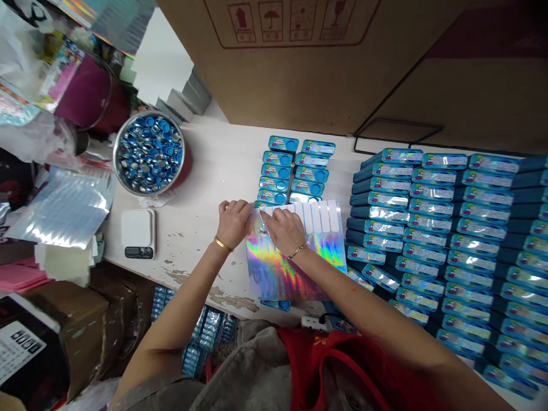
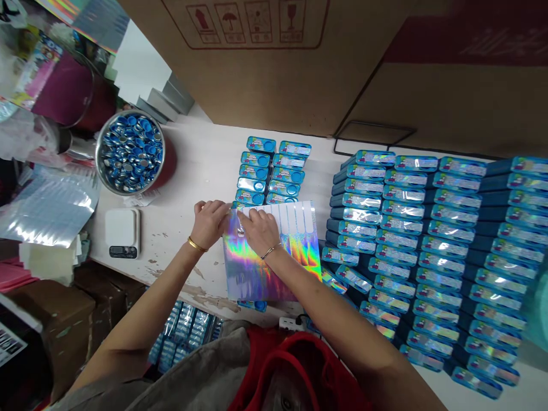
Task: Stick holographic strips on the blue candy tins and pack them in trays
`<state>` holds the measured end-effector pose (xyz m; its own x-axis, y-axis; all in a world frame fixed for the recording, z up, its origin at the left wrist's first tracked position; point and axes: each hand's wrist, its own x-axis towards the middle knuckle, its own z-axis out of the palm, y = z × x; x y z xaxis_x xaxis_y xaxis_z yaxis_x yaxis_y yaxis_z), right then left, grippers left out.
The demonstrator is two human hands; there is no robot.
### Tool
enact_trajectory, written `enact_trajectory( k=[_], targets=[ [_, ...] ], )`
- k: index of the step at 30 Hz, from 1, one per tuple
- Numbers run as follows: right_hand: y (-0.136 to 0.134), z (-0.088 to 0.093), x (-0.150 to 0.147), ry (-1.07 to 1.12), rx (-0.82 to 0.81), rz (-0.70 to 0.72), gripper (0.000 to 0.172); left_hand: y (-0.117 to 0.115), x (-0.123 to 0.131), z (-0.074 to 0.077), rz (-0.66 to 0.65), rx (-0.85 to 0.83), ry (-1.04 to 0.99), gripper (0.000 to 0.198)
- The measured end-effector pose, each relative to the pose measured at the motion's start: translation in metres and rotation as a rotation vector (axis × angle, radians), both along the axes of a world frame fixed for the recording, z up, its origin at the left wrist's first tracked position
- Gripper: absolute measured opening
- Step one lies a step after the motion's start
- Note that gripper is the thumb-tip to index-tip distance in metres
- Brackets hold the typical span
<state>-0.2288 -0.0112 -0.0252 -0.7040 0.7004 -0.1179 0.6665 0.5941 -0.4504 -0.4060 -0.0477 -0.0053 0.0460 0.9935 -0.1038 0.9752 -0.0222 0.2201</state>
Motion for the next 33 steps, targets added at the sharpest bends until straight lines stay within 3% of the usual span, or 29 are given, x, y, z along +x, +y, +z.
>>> enact_trajectory(
  k=[12,16,19,22,25,27,29,33],
  targets=[
    [-0.009,0.002,-0.012,-0.040,-0.048,0.016,0.040,-0.035,0.009,0.006,-0.005,0.117,0.015,0.019],
    [-0.011,0.001,-0.013,-0.008,-0.068,-0.030,0.039,-0.065,0.025,0.037,0.034,0.121,-0.114,0.009],
    [-0.011,-0.001,-0.010,0.092,-0.108,-0.083,0.038,-0.075,0.035,0.065,0.315,0.248,-0.329,0.004],
    [-0.010,0.003,-0.002,0.354,-0.268,-0.153,0.044,-0.063,0.041,0.076,0.660,0.372,-0.645,0.013],
    [-0.011,0.016,0.009,0.712,-0.585,-0.233,0.060,-0.040,0.047,0.071,0.848,0.348,-0.935,0.021],
    [-0.013,0.025,0.017,0.842,-0.755,-0.320,0.057,-0.026,0.053,0.063,0.900,0.314,-1.082,0.024],
    [-0.012,0.032,0.024,0.874,-0.821,-0.435,0.047,-0.015,0.061,0.056,0.924,0.279,-1.187,0.025],
    [0.009,0.035,0.045,0.873,-0.741,-0.629,0.038,0.013,0.080,0.037,0.858,0.192,-1.222,0.019]
  ],
)
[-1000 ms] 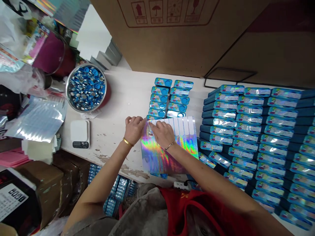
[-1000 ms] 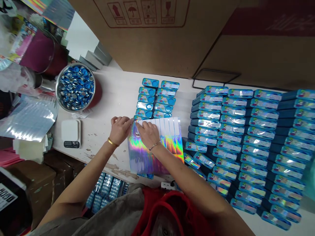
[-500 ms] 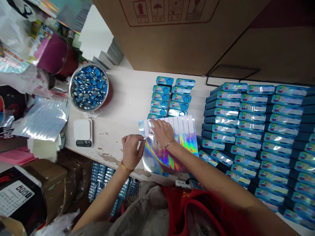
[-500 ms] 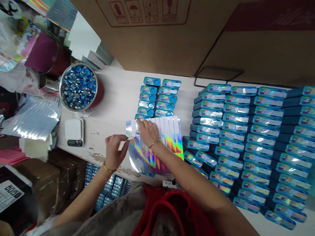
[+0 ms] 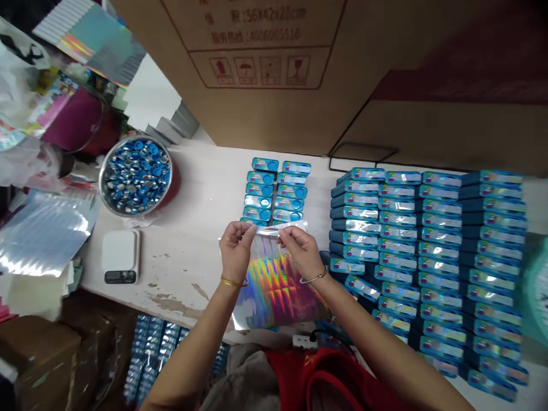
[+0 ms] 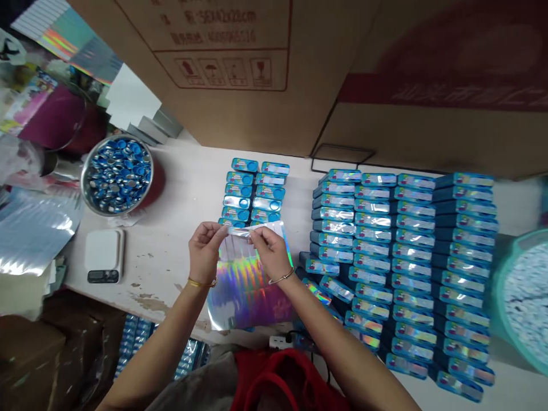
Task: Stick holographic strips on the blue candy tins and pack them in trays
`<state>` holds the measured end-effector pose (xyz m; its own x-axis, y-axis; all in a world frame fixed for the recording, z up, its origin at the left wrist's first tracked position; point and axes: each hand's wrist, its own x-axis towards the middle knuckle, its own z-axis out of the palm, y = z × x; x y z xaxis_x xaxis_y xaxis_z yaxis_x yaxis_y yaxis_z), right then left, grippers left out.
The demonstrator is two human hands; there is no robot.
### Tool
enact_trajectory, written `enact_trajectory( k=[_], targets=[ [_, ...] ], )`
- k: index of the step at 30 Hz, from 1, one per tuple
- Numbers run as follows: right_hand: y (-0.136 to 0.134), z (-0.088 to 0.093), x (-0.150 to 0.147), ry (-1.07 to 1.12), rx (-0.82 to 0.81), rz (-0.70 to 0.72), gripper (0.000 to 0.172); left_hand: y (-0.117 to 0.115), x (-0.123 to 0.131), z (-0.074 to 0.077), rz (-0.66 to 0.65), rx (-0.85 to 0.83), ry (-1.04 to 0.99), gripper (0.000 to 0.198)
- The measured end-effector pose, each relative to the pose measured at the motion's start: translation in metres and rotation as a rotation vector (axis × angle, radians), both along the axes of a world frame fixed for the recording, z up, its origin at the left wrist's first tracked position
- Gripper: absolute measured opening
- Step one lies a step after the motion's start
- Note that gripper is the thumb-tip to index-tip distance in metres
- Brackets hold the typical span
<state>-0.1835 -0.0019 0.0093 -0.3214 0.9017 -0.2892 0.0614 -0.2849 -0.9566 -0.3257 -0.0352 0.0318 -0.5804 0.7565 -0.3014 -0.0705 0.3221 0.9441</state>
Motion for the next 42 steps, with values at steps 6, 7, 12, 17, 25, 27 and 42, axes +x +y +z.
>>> enact_trajectory(
  k=[6,7,12,17,25,27,42],
  targets=[
    [0.068,-0.018,0.040,-0.220,0.160,-0.131,0.032,0.074,0.027,-0.037,-0.161,0.138,0.351,0.010],
    [0.078,-0.023,0.044,-0.253,0.189,-0.133,0.032,0.086,0.030,-0.042,-0.170,0.136,0.416,0.010],
    [0.107,-0.047,0.049,-0.415,0.255,-0.084,0.032,0.119,0.039,-0.061,-0.193,0.010,0.683,0.010],
    [0.116,-0.063,0.048,-0.521,0.295,-0.044,0.031,0.127,0.044,-0.068,-0.250,-0.128,0.802,0.006],
    [0.101,-0.097,0.035,-0.309,0.146,-0.224,0.038,0.131,0.040,-0.068,-0.198,-0.226,0.850,0.049],
    [0.094,-0.103,0.034,-0.265,0.159,-0.186,0.046,0.134,0.041,-0.068,-0.181,-0.251,0.850,0.060],
    [0.010,-0.015,-0.044,-0.683,0.816,0.642,0.040,-0.032,-0.111,-0.016,-0.664,-0.215,0.963,0.026]
  ],
)
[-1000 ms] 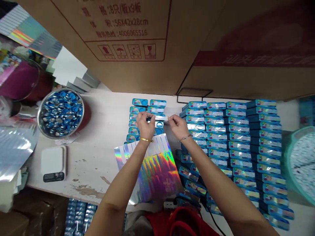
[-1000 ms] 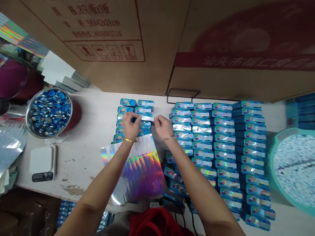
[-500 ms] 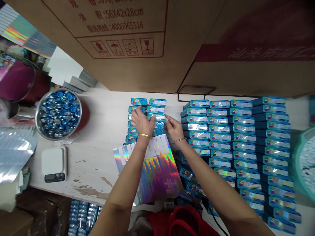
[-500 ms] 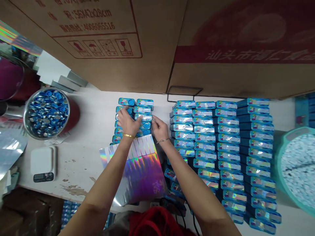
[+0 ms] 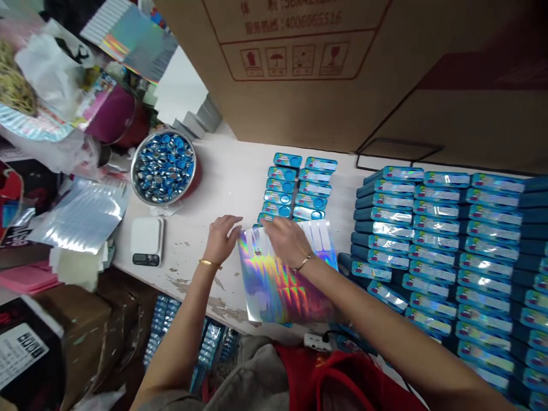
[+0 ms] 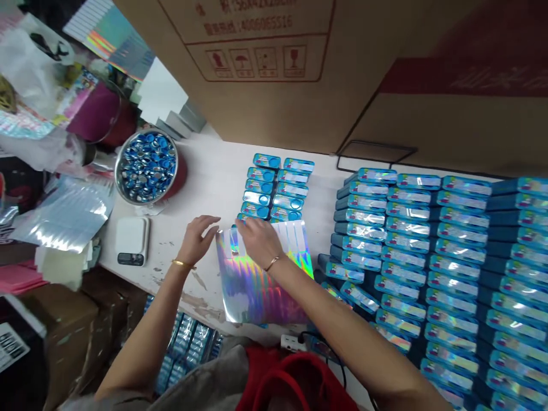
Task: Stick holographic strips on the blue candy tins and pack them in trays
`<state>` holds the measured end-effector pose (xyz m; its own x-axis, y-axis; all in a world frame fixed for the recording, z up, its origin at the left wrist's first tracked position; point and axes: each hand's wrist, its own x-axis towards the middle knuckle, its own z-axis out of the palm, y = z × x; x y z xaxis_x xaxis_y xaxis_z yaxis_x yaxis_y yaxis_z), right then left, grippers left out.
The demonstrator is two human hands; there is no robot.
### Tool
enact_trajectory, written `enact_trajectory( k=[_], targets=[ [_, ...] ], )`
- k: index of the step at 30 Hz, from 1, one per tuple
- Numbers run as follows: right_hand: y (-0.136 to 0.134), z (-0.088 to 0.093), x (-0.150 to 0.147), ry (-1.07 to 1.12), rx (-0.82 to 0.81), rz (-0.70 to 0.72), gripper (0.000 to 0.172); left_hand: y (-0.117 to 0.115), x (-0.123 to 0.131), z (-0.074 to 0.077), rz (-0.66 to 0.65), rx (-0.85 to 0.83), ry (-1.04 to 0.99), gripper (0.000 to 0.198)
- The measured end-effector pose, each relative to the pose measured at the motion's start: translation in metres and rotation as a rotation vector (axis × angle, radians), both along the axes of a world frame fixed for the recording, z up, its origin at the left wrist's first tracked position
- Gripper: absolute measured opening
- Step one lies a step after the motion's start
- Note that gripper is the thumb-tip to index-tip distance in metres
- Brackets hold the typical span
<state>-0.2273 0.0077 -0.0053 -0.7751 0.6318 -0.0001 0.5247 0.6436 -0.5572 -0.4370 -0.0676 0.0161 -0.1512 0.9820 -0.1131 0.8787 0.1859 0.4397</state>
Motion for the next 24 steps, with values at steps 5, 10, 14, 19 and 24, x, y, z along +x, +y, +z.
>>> enact_trajectory(
  k=[5,10,14,19,24],
  targets=[
    [-0.024,-0.019,-0.030,-0.168,-0.025,0.061,0.040,-0.016,0.003,-0.017,-0.103,-0.090,0.150,0.025],
    [-0.023,-0.024,-0.027,-0.198,-0.019,0.048,0.041,-0.024,0.011,-0.030,-0.067,-0.020,0.170,0.025],
    [-0.025,-0.023,-0.027,-0.192,-0.012,0.043,0.042,-0.041,0.016,-0.028,-0.103,0.039,0.173,0.023],
    [-0.026,-0.027,-0.029,-0.166,-0.045,0.027,0.044,-0.077,0.033,0.016,-0.069,0.136,0.106,0.009],
    [-0.023,-0.025,-0.023,0.172,-0.291,-0.127,0.043,-0.080,0.056,0.066,0.377,0.323,-0.203,0.010]
  ],
)
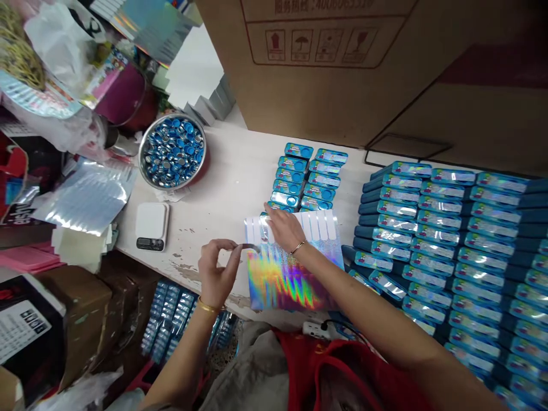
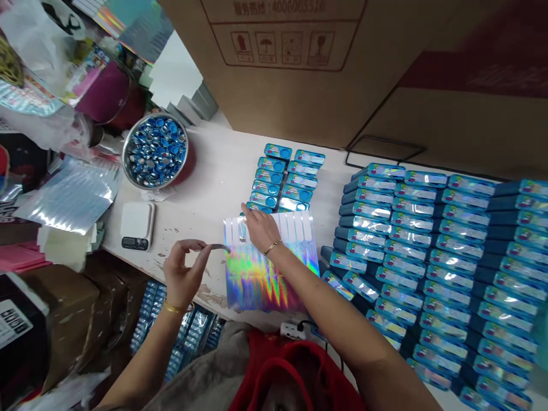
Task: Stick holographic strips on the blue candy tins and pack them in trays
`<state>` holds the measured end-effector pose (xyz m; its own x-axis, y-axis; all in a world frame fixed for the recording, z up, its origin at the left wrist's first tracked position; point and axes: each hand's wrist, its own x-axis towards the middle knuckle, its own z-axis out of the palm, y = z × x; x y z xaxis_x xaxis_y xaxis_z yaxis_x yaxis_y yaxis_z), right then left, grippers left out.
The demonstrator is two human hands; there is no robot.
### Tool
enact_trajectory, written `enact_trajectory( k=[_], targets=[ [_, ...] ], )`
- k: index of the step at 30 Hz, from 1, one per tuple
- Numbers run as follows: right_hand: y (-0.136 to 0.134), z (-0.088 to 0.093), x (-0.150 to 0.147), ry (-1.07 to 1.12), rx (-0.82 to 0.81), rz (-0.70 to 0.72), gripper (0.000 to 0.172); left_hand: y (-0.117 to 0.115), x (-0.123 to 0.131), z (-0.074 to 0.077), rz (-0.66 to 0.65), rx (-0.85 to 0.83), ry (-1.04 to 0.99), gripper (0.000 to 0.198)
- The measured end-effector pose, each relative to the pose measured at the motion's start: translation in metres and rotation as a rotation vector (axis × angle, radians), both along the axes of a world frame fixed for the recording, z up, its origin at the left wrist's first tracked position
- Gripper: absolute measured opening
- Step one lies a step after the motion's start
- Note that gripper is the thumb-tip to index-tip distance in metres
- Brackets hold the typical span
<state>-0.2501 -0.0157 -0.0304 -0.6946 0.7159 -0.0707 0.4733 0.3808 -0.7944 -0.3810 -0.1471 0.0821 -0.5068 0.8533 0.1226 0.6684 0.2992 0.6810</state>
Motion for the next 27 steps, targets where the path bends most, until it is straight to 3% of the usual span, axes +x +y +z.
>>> enact_trajectory(
  k=[2,4,6,8,12,17,22,27],
  targets=[
    [0.000,0.007,0.011,0.264,-0.191,-0.155,0.047,0.018,0.010,0.002,0.146,0.056,-0.233,0.014],
    [-0.002,0.018,0.027,0.465,-0.406,-0.286,0.060,0.041,0.020,-0.005,0.210,0.073,-0.438,0.018],
    [-0.002,0.031,0.044,0.547,-0.560,-0.346,0.065,0.064,0.031,-0.015,0.224,0.070,-0.575,0.021],
    [-0.001,0.043,0.058,0.540,-0.610,-0.381,0.055,0.085,0.043,-0.026,0.205,0.053,-0.642,0.022],
    [0.015,0.049,0.076,0.444,-0.483,-0.559,0.035,0.118,0.064,-0.047,0.113,0.033,-0.686,0.022],
    [0.051,0.030,0.096,0.334,-0.298,-0.705,0.031,0.165,0.081,-0.074,-0.030,0.017,-0.534,0.014],
    [0.073,0.007,0.108,0.253,-0.181,-0.721,0.029,0.199,0.090,-0.089,-0.041,-0.097,-0.186,0.012],
    [0.080,-0.012,0.110,0.200,-0.145,-0.719,0.031,0.210,0.094,-0.097,-0.058,-0.244,-0.052,0.007]
  ],
)
